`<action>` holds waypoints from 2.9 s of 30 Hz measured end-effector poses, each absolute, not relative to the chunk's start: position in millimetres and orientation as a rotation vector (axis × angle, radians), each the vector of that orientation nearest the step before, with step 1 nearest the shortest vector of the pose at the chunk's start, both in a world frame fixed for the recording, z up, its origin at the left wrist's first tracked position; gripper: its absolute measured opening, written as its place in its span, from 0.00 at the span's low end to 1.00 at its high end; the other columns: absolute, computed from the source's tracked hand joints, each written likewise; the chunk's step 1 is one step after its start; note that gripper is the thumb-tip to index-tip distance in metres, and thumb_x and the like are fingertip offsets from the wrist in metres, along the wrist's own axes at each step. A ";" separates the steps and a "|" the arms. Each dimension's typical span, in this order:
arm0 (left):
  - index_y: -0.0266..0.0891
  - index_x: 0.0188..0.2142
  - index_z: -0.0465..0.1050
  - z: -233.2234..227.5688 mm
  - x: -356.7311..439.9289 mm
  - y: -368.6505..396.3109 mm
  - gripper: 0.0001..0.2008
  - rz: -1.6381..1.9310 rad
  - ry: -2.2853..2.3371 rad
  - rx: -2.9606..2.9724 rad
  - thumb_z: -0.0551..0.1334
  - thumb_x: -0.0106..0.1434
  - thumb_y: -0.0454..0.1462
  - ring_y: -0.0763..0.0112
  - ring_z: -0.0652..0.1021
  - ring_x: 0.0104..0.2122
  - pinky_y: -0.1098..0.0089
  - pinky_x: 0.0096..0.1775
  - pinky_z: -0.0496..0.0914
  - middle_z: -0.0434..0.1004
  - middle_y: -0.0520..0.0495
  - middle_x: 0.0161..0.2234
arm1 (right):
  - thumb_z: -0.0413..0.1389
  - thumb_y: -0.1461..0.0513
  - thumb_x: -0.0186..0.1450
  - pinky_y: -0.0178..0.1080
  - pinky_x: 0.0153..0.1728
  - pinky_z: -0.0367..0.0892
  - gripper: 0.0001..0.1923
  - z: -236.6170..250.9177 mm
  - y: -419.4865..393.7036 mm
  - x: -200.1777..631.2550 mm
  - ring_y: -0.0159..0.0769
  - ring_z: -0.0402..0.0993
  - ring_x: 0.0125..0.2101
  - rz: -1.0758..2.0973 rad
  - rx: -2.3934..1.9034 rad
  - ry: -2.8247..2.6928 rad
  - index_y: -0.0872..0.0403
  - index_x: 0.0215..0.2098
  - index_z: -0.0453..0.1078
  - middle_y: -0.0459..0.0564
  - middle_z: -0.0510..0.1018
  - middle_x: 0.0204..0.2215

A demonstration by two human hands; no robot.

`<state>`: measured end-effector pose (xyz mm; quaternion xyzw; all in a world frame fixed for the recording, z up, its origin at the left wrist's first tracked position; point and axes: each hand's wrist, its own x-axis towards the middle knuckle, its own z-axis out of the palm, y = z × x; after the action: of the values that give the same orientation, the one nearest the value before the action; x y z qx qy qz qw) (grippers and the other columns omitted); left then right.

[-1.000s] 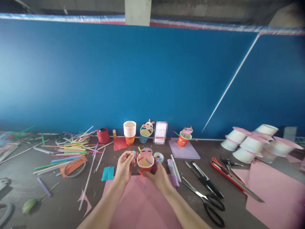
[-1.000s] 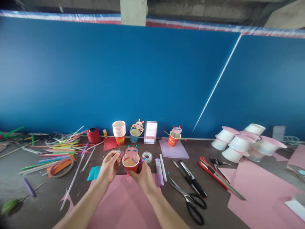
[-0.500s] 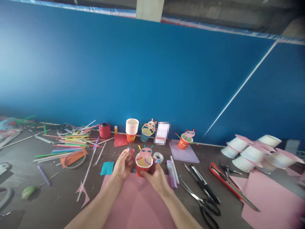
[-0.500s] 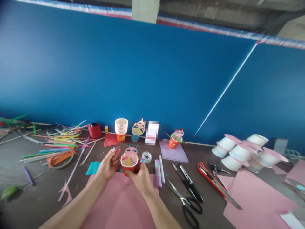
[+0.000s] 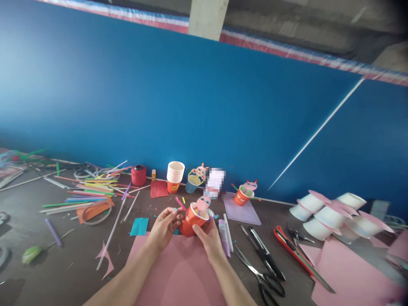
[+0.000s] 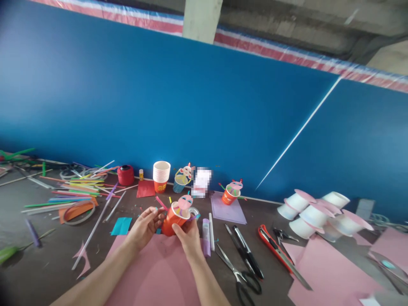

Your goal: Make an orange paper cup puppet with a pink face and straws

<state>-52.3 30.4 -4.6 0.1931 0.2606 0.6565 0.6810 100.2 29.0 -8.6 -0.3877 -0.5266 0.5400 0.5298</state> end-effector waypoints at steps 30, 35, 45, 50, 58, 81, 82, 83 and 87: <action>0.36 0.28 0.69 30.9 -53.9 12.1 0.05 1.171 0.789 1.724 0.57 0.59 0.30 0.73 0.69 0.31 0.72 0.32 0.65 0.65 0.48 0.33 | 0.55 0.68 0.57 0.47 0.51 0.56 0.18 82.7 5.6 129.2 0.42 0.59 0.48 0.531 -0.923 -2.275 0.51 0.46 0.63 0.51 0.69 0.43; 0.36 0.27 0.69 39.0 -52.4 9.3 0.06 1.125 0.843 1.858 0.57 0.56 0.27 0.75 0.69 0.30 0.73 0.31 0.65 0.65 0.48 0.33 | 0.54 0.70 0.57 0.44 0.45 0.60 0.15 79.4 5.4 129.7 0.40 0.62 0.42 0.497 -0.993 -2.339 0.52 0.41 0.61 0.49 0.69 0.38; 0.37 0.28 0.70 46.4 -50.9 8.4 0.08 1.056 0.875 2.036 0.56 0.55 0.25 0.73 0.71 0.33 0.71 0.35 0.67 0.67 0.47 0.34 | 0.55 0.69 0.57 0.42 0.41 0.60 0.09 82.5 6.4 133.7 0.39 0.62 0.39 0.448 -1.042 -2.392 0.53 0.33 0.61 0.47 0.68 0.32; 0.37 0.27 0.69 45.5 -47.6 7.2 0.09 1.014 0.833 2.062 0.55 0.55 0.24 0.72 0.72 0.34 0.70 0.36 0.68 0.69 0.47 0.34 | 0.53 0.72 0.55 0.43 0.40 0.59 0.10 80.3 5.8 133.0 0.40 0.62 0.37 0.365 -1.086 -2.425 0.53 0.30 0.59 0.47 0.68 0.31; 0.37 0.28 0.69 45.9 -47.8 7.2 0.07 0.985 0.808 2.078 0.55 0.56 0.26 0.74 0.71 0.32 0.75 0.29 0.67 0.67 0.47 0.34 | 0.55 0.71 0.55 0.42 0.38 0.61 0.10 81.7 7.6 133.0 0.39 0.64 0.37 0.392 -1.119 -2.434 0.52 0.30 0.60 0.47 0.69 0.31; 0.36 0.28 0.71 48.2 -58.7 11.2 0.06 0.828 0.805 1.946 0.58 0.53 0.27 0.75 0.70 0.29 0.75 0.28 0.64 0.69 0.48 0.34 | 0.56 0.69 0.56 0.42 0.38 0.60 0.10 88.0 4.4 130.4 0.39 0.65 0.35 0.356 -1.014 -2.451 0.52 0.36 0.67 0.48 0.73 0.33; 0.36 0.28 0.71 48.7 -59.0 11.2 0.05 0.824 0.821 1.939 0.58 0.53 0.27 0.75 0.70 0.30 0.75 0.28 0.64 0.68 0.48 0.34 | 0.56 0.69 0.56 0.42 0.39 0.60 0.11 88.1 3.7 130.4 0.39 0.66 0.35 0.393 -1.027 -2.432 0.52 0.37 0.66 0.48 0.72 0.32; 0.37 0.27 0.71 49.4 -59.4 11.2 0.05 0.821 0.837 1.933 0.59 0.53 0.28 0.75 0.70 0.30 0.74 0.29 0.64 0.68 0.48 0.34 | 0.56 0.69 0.55 0.41 0.39 0.61 0.12 88.4 3.1 130.6 0.38 0.66 0.35 0.438 -1.035 -2.417 0.52 0.37 0.66 0.47 0.72 0.32; 0.37 0.27 0.71 52.2 -60.5 11.7 0.05 0.826 0.866 1.926 0.58 0.55 0.29 0.73 0.70 0.32 0.72 0.32 0.66 0.69 0.49 0.34 | 0.60 0.66 0.52 0.42 0.42 0.61 0.17 88.9 1.6 131.6 0.38 0.68 0.37 0.573 -1.027 -2.365 0.53 0.39 0.63 0.48 0.72 0.35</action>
<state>-60.5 11.7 52.2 0.7696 0.3460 0.3300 0.4232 131.6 1.6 88.9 -0.3768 -0.8676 0.2101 0.2474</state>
